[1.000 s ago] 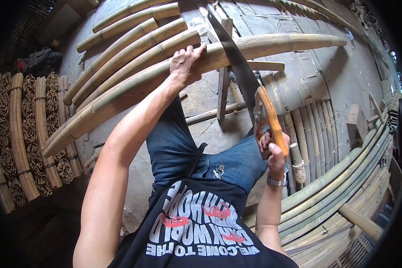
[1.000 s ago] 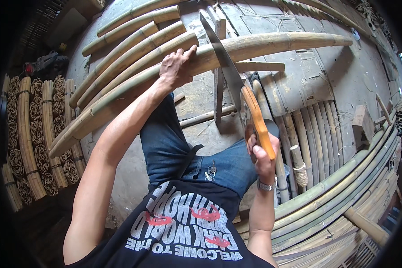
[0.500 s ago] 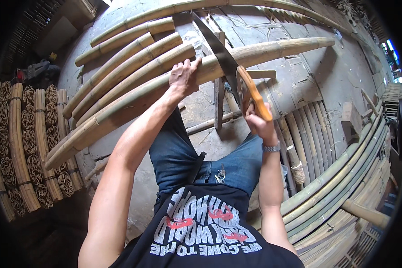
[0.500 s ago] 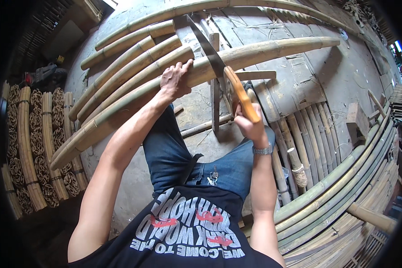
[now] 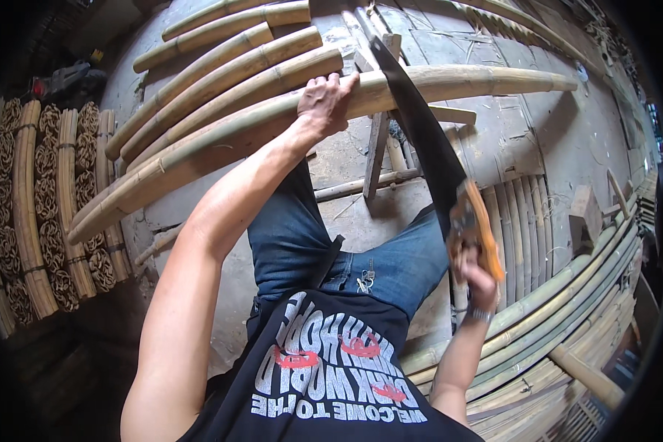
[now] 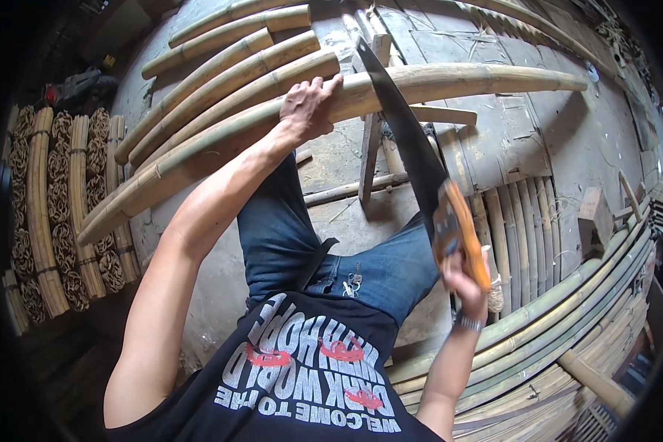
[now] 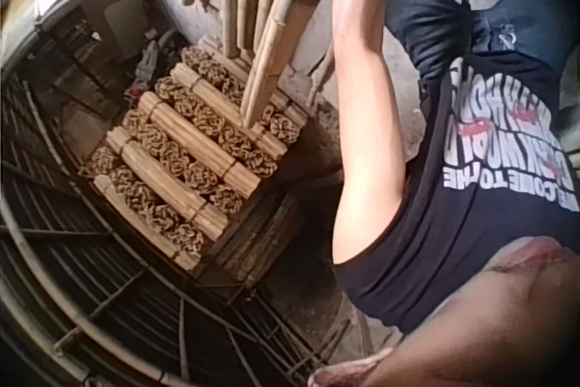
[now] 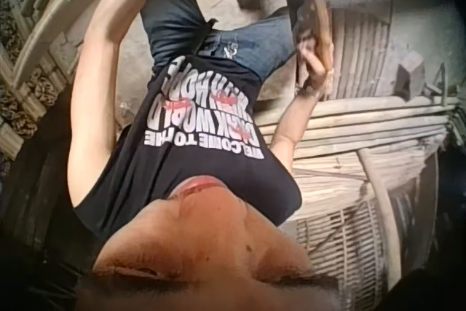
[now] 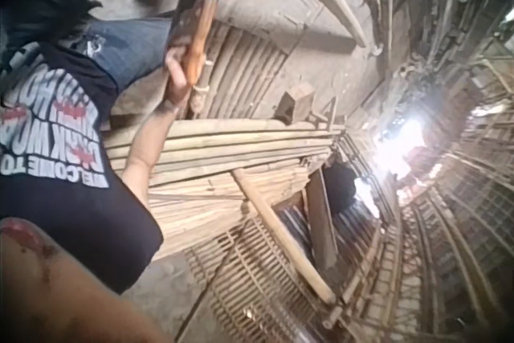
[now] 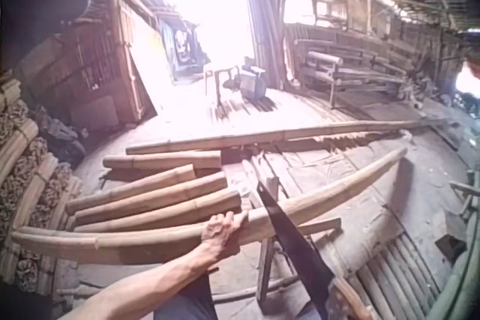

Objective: Sawing through a long piece of bamboo pole placed on a wooden support.

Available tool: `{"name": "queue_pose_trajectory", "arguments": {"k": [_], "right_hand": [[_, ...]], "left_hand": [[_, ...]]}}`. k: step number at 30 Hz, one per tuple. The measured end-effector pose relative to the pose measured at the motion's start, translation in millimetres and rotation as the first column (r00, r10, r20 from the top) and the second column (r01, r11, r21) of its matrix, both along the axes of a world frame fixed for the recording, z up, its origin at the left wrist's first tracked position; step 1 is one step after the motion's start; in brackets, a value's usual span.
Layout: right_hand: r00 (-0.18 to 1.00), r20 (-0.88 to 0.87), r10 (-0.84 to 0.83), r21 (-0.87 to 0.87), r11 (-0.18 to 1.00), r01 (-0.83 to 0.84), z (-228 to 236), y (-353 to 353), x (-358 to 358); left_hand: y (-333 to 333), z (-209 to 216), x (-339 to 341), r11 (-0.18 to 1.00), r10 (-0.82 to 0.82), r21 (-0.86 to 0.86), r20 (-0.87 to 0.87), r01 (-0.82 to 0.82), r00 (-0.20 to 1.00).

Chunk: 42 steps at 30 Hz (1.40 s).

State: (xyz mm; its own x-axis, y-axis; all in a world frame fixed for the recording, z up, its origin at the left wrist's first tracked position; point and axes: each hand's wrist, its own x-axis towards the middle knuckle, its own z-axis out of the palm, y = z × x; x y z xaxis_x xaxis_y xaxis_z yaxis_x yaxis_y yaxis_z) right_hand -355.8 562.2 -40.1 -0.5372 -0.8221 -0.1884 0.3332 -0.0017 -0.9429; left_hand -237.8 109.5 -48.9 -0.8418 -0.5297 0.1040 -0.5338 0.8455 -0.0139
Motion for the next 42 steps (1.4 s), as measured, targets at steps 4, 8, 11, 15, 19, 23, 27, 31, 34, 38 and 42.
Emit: {"name": "queue_pose_trajectory", "arguments": {"k": [4, 8, 11, 15, 19, 23, 27, 31, 34, 38, 42], "right_hand": [[1.000, -0.003, 0.030, -0.049, 0.998, -0.030, -13, -110, -48], [0.981, -0.178, 0.082, 0.118, 0.991, -0.062, 14, -112, -32], [0.959, -0.248, 0.136, 0.147, 0.984, -0.102, 9, -58, 1], [0.947, -0.313, 0.070, -0.009, 0.997, -0.077, 20, 20, 17], [0.934, -0.352, 0.057, 0.005, 0.998, -0.059, 29, -86, -4], [0.388, -0.921, -0.005, -0.068, 0.987, -0.148, -10, -201, -59], [0.712, -0.700, 0.049, -0.069, 0.988, -0.135, 12, -152, -24], [0.945, -0.274, 0.177, 0.084, 0.984, -0.160, 17, -21, -1], [0.922, -0.368, 0.117, 0.016, 0.993, -0.119, 18, -55, 6], [0.872, -0.447, 0.200, 0.069, 0.980, -0.189, -13, -203, -56], [0.897, -0.393, 0.200, 0.012, 0.977, -0.213, 3, -170, -28]], "left_hand": [[-6, -5, 2, 1.000, 0.018, 0.015, 0.027, -0.019, 0.999], [-1, 6, 4, 0.998, 0.007, 0.057, 0.070, -0.011, 0.998], [-7, 0, 4, 0.999, 0.018, 0.026, 0.039, -0.019, 0.999], [-6, 7, 0, 1.000, -0.007, 0.008, 0.039, 0.007, 0.999], [-2, -2, 5, 1.000, -0.021, -0.022, 0.037, 0.022, 0.999], [-7, -5, 2, 0.999, -0.017, 0.037, 0.065, 0.015, 0.998], [-4, 0, -1, 0.999, -0.040, 0.033, 0.044, 0.038, 0.998], [-10, 2, 2, 1.000, 0.001, -0.030, 0.053, 0.000, 0.999], [-2, 5, -6, 1.000, -0.011, -0.023, 0.037, 0.012, 0.999], [-5, -9, -6, 0.998, -0.038, 0.045, 0.011, 0.038, 0.999], [-6, -2, -3, 0.998, -0.011, 0.062, 0.066, 0.007, 0.998]]}}
